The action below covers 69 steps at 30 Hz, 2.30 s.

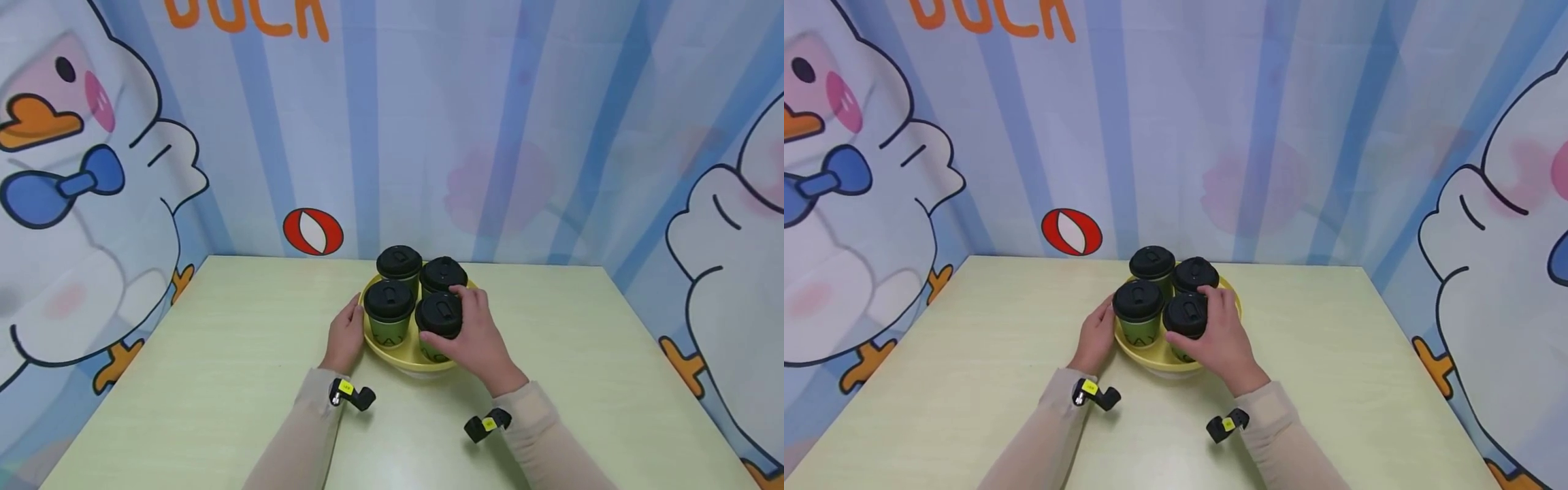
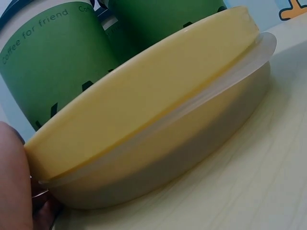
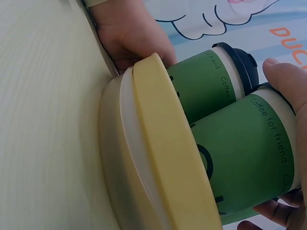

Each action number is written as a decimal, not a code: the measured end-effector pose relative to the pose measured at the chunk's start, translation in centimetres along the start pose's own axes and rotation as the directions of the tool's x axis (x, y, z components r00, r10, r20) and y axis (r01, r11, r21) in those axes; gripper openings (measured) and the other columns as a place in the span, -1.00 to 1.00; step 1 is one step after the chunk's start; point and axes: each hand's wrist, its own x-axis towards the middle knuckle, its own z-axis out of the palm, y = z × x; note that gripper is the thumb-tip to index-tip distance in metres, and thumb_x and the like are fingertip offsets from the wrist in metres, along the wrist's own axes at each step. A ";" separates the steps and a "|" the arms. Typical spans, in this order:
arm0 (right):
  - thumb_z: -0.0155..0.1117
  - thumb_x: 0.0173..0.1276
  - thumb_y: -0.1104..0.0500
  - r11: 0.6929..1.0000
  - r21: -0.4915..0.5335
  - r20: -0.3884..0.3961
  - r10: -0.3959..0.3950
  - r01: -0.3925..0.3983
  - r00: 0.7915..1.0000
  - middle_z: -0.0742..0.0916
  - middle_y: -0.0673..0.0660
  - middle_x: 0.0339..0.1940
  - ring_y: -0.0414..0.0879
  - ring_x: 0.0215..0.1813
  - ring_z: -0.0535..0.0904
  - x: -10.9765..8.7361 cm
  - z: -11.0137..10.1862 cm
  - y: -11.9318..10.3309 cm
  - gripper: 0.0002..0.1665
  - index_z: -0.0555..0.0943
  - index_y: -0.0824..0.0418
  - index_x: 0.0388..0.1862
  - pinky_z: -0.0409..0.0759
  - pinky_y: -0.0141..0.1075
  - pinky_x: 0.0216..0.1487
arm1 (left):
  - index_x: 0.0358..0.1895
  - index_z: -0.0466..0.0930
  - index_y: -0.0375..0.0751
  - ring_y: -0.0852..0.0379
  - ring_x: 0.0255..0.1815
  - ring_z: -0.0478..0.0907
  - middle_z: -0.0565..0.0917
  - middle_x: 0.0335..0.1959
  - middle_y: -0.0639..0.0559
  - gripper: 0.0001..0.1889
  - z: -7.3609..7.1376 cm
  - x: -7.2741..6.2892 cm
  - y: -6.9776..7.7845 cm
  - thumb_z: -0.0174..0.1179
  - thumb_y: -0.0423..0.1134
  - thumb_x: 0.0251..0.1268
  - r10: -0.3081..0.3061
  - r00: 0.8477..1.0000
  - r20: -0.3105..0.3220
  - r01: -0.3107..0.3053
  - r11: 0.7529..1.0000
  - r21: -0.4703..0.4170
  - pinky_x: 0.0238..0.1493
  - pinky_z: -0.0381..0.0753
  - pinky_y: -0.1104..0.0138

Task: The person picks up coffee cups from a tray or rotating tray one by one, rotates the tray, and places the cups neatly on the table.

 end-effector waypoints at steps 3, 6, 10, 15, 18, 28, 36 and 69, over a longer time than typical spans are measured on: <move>0.55 0.06 -0.35 1.000 -0.008 0.010 0.004 -0.004 1.000 0.34 0.28 0.32 0.20 0.22 0.49 0.3 -0.1 -0.1 0.14 0.27 0.18 0.43 0.53 0.12 0.25 | 0.54 0.28 -0.18 -0.07 0.56 0.21 0.35 0.51 -0.08 -0.48 0.0 0.3 0.1 -0.18 -0.08 0.66 -0.003 1.000 -0.008 0.003 1.000 0.000 0.55 0.18 0.07; 0.56 0.06 -0.33 1.000 -0.011 0.012 0.012 -0.012 1.000 0.35 0.28 0.31 0.19 0.21 0.50 0.4 -0.2 -0.2 0.11 0.29 0.19 0.41 0.53 0.11 0.25 | 0.54 0.29 -0.16 -0.06 0.55 0.21 0.36 0.51 -0.06 -0.48 -0.1 0.4 0.2 -0.18 -0.06 0.67 -0.008 1.000 -0.014 0.008 1.000 -0.002 0.55 0.18 0.07; 0.56 0.07 -0.31 1.000 -0.008 0.011 0.027 -0.027 1.000 0.37 0.26 0.30 0.17 0.20 0.50 0.3 -0.2 -0.2 0.09 0.29 0.19 0.40 0.54 0.10 0.24 | 0.52 0.33 -0.16 -0.09 0.54 0.24 0.39 0.49 -0.08 -0.49 0.0 0.3 0.2 -0.15 -0.07 0.66 0.007 1.000 -0.021 -0.007 1.000 -0.005 0.54 0.20 0.04; 0.56 0.07 -0.30 0.999 -0.007 0.002 0.037 -0.037 0.999 0.38 0.27 0.29 0.17 0.18 0.51 0.1 0.0 -0.3 0.07 0.30 0.19 0.38 0.54 0.10 0.23 | 0.52 0.33 -0.17 -0.10 0.53 0.25 0.40 0.48 -0.09 -0.48 0.2 0.2 -0.1 -0.15 -0.06 0.66 0.004 1.000 -0.026 -0.005 1.000 -0.011 0.52 0.22 0.02; 0.56 0.08 -0.28 0.999 -0.002 -0.011 0.044 -0.044 0.999 0.38 0.28 0.29 0.18 0.17 0.51 -0.1 0.3 -0.3 0.05 0.31 0.20 0.37 0.54 0.10 0.22 | 0.51 0.33 -0.18 -0.12 0.53 0.25 0.41 0.48 -0.10 -0.48 0.2 0.0 -0.3 -0.14 -0.05 0.65 0.000 0.999 -0.033 0.000 1.000 -0.002 0.52 0.23 0.00; 0.59 0.07 -0.21 0.999 -0.013 -0.041 0.040 -0.041 0.998 0.42 0.26 0.24 0.14 0.12 0.53 0.0 0.5 -0.2 0.02 0.32 0.21 0.35 0.58 0.06 0.16 | 0.48 0.38 -0.21 -0.16 0.51 0.28 0.44 0.45 -0.14 -0.50 0.5 0.0 -0.4 -0.11 -0.09 0.64 0.031 0.998 -0.057 -0.032 0.999 -0.009 0.51 0.24 -0.02; 0.55 0.08 -0.31 0.998 -0.003 -0.030 0.064 -0.064 0.998 0.49 0.24 0.26 0.12 0.17 0.53 0.1 0.5 -0.2 0.08 0.32 0.22 0.39 0.57 0.06 0.17 | 0.47 0.39 -0.22 -0.14 0.51 0.28 0.45 0.44 -0.12 -0.52 0.4 0.2 -0.3 -0.09 -0.12 0.64 0.024 0.997 -0.069 -0.025 1.000 -0.007 0.51 0.23 0.00; 0.57 0.09 -0.28 0.995 0.027 -0.120 0.099 -0.097 0.988 0.49 0.23 0.27 0.15 0.14 0.53 0.7 -3.7 -0.7 0.05 0.32 0.16 0.40 0.55 0.10 0.16 | 0.48 0.38 -0.25 -0.20 0.50 0.29 0.45 0.44 -0.19 -0.52 0.4 0.0 -0.2 -0.12 -0.13 0.66 0.060 0.996 -0.059 -0.061 0.998 -0.004 0.50 0.25 -0.05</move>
